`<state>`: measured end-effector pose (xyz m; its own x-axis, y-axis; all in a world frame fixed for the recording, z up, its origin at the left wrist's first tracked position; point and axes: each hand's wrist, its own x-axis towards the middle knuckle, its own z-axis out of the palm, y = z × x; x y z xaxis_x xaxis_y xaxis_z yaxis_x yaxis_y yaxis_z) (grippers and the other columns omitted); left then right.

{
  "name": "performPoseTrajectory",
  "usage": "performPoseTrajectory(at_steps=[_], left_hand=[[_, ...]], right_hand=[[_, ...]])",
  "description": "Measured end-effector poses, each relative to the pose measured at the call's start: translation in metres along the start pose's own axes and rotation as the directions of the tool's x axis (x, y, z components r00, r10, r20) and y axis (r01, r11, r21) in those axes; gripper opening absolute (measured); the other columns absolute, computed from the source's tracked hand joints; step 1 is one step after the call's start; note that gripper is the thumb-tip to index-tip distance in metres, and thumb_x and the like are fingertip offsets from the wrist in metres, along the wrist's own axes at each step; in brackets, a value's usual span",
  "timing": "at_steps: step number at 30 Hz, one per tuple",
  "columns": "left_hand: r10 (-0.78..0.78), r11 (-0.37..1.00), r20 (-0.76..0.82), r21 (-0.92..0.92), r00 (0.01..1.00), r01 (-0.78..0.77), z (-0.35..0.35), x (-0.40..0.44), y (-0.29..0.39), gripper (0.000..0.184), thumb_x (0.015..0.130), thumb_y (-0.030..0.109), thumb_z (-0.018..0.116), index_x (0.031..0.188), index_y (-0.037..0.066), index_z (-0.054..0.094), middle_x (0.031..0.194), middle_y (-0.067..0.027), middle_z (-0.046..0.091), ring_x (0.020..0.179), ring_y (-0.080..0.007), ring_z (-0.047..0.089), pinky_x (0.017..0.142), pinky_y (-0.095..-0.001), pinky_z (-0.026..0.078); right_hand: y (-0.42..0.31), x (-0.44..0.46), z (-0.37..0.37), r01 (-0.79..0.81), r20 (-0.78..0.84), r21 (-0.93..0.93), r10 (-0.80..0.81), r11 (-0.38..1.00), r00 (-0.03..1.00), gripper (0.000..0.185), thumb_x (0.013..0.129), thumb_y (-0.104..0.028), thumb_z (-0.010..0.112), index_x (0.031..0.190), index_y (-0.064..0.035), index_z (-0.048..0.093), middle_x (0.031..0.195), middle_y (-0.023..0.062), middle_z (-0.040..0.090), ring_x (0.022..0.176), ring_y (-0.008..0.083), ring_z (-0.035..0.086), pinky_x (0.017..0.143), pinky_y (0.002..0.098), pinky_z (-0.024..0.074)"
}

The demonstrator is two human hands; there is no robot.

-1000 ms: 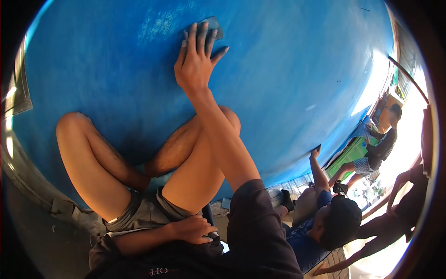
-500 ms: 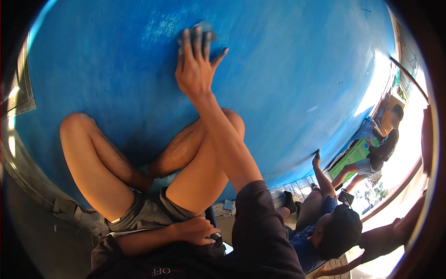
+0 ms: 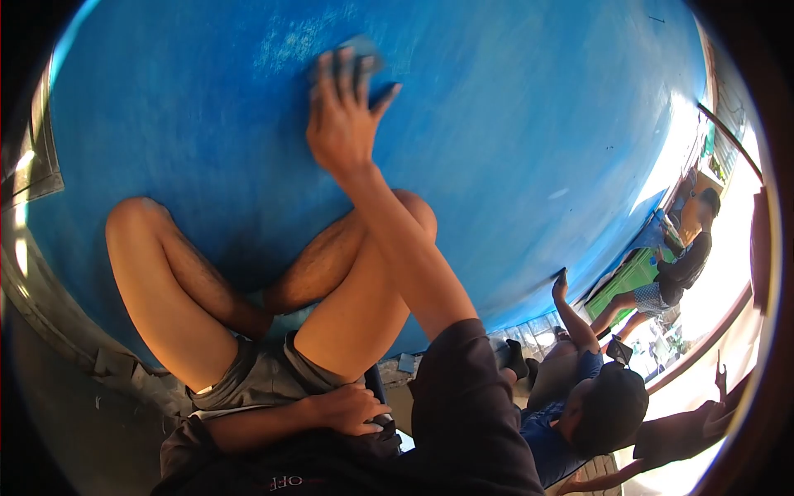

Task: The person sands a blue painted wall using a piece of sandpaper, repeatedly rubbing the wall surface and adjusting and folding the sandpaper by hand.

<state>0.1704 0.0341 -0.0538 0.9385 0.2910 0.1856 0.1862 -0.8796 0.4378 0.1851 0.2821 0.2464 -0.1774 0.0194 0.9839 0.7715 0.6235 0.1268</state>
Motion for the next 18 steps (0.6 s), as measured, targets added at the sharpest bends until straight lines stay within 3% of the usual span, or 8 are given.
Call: performPoseTrajectory(at_steps=[1,2,5,7,10,14,16,18], left_hand=[[-0.002,1.000,0.002,-0.002,1.000,0.002,0.001,0.000,0.001,0.052,0.093,0.040,0.066,0.128,0.001,0.067,0.094,-0.0159,0.073,0.091,-0.0331,0.068,0.085,-0.0429,0.049],[-0.005,1.000,0.005,0.009,1.000,0.005,0.001,0.001,0.001,0.052,0.093,0.040,0.066,0.128,0.001,0.067,0.094,-0.0157,0.073,0.091,-0.0331,0.068,0.085,-0.0427,0.049],[-0.020,0.999,0.044,0.036,0.999,0.018,-0.005,-0.001,0.005,0.052,0.093,0.040,0.066,0.127,0.001,0.067,0.094,-0.0155,0.073,0.092,-0.0331,0.068,0.085,-0.0426,0.049],[-0.037,0.998,0.059,0.044,0.998,0.035,-0.006,-0.001,0.004,0.052,0.092,0.040,0.066,0.127,0.001,0.067,0.095,-0.0154,0.073,0.092,-0.0330,0.068,0.085,-0.0428,0.050],[-0.017,1.000,0.026,0.001,1.000,0.017,-0.001,-0.002,0.001,0.051,0.092,0.040,0.067,0.126,0.001,0.067,0.094,-0.0155,0.073,0.092,-0.0329,0.068,0.086,-0.0431,0.050],[-0.027,1.000,0.055,0.017,0.998,0.026,-0.003,-0.001,0.005,0.051,0.092,0.040,0.067,0.126,0.001,0.067,0.095,-0.0155,0.073,0.092,-0.0327,0.068,0.086,-0.0431,0.050],[-0.036,0.999,0.062,0.025,0.997,0.035,-0.006,0.000,0.004,0.051,0.092,0.039,0.067,0.126,0.001,0.067,0.096,-0.0154,0.073,0.092,-0.0327,0.068,0.086,-0.0431,0.050],[-0.026,0.999,0.046,0.024,0.999,0.025,-0.004,0.000,0.003,0.051,0.092,0.039,0.068,0.126,0.001,0.067,0.096,-0.0153,0.074,0.092,-0.0326,0.069,0.086,-0.0432,0.050]], right_hand=[[-0.007,-0.010,0.000,0.122,0.107,-0.016,-0.119,0.992,0.987,0.054,0.104,-0.027,0.049,0.157,-0.0187,0.042,0.164,0.0102,0.037,0.152,0.0365,0.030,0.113,0.0800,-0.0011],[-0.008,-0.014,0.001,0.116,0.106,-0.015,-0.113,0.993,0.988,0.054,0.104,-0.027,0.049,0.157,-0.0187,0.042,0.164,0.0102,0.037,0.152,0.0365,0.030,0.113,0.0800,-0.0011],[-0.009,-0.009,0.002,0.296,0.153,0.062,-0.302,0.953,0.941,0.053,0.103,-0.023,0.050,0.155,-0.0152,0.044,0.161,0.0114,0.041,0.150,0.0367,0.034,0.113,0.0802,0.0028],[-0.001,0.006,0.001,0.001,-0.016,-0.076,-0.003,0.997,1.000,0.054,0.104,-0.025,0.049,0.157,-0.0177,0.042,0.163,0.0100,0.038,0.153,0.0360,0.029,0.113,0.0800,0.0008],[-0.002,0.000,0.003,-0.017,-0.054,-0.015,0.016,1.000,0.998,0.054,0.103,-0.026,0.050,0.156,-0.0179,0.042,0.163,0.0096,0.039,0.153,0.0359,0.029,0.113,0.0800,0.0014],[-0.007,-0.015,0.002,0.223,0.135,-0.013,-0.220,0.975,0.966,0.053,0.104,-0.026,0.050,0.156,-0.0171,0.043,0.162,0.0106,0.039,0.152,0.0371,0.031,0.112,0.0811,0.0014],[-0.003,0.001,0.002,0.171,0.109,-0.013,-0.168,0.985,0.980,0.053,0.104,-0.025,0.050,0.155,-0.0173,0.044,0.162,0.0115,0.039,0.151,0.0380,0.032,0.111,0.0817,0.0019],[0.000,0.008,0.002,-0.045,-0.073,-0.038,0.042,0.998,0.996,0.052,0.104,-0.025,0.049,0.155,-0.0180,0.044,0.162,0.0120,0.040,0.151,0.0383,0.032,0.112,0.0816,0.0025]])
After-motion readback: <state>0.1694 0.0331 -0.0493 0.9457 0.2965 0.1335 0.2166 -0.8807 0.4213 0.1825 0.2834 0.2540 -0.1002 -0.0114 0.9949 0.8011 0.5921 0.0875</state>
